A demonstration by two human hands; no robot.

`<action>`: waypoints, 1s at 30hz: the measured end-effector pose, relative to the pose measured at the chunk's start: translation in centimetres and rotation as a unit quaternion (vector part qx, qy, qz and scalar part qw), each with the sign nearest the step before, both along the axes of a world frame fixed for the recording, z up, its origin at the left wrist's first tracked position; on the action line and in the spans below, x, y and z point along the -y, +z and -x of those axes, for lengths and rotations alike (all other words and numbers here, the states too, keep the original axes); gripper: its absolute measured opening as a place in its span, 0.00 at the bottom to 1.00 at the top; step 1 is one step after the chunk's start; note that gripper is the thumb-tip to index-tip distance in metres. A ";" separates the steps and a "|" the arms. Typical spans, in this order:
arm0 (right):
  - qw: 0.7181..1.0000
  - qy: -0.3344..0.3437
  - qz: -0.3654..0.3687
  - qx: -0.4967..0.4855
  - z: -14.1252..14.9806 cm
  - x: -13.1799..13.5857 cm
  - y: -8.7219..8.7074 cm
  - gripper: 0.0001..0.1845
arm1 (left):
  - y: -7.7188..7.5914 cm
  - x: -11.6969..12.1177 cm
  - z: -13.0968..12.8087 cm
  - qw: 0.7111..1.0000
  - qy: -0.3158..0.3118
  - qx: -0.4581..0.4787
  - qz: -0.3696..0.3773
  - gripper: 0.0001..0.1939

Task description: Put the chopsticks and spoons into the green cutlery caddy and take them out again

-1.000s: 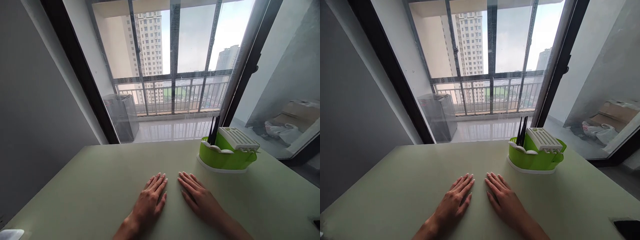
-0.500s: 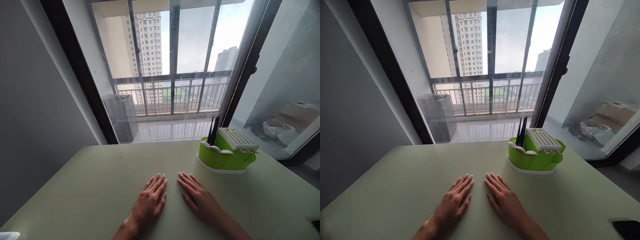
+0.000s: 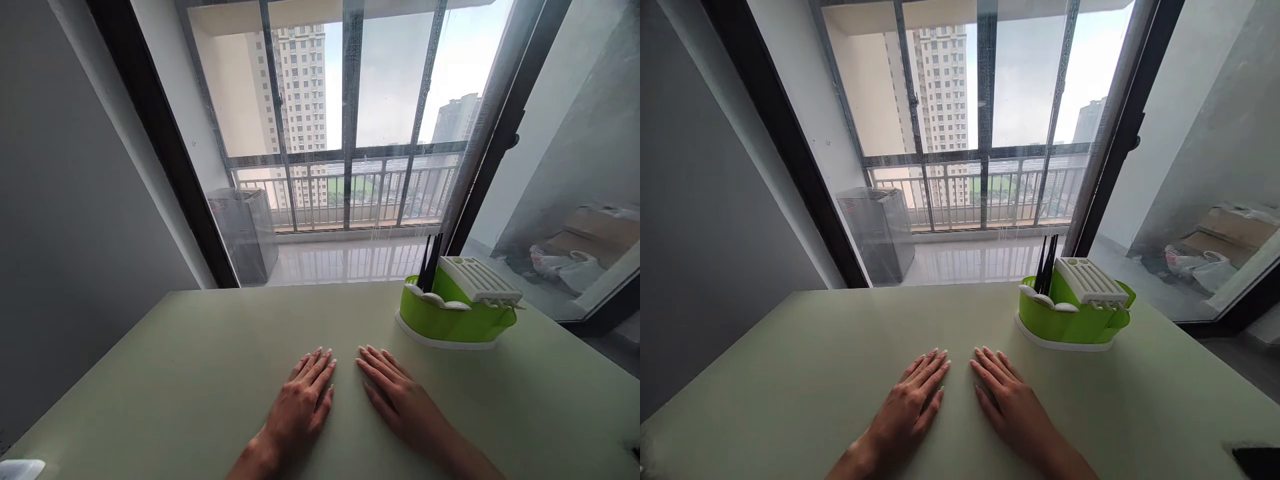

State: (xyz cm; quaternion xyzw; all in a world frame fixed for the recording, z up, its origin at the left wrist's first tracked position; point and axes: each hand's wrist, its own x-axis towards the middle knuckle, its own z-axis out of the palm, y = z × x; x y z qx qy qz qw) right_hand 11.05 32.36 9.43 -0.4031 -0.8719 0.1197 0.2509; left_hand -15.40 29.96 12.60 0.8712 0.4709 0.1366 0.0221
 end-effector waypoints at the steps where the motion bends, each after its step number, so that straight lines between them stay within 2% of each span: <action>1: 1.000 0.000 0.001 0.001 0.0 0.0 0.0 0.26 | 0.0 0.0 0.0 1.000 0.000 0.000 -0.001 0.29; 30: 1.000 0.009 0.013 -0.024 -0.2 -0.3 -0.2 0.24 | -0.1 -0.1 0.1 1.000 -0.007 0.015 -0.014 0.30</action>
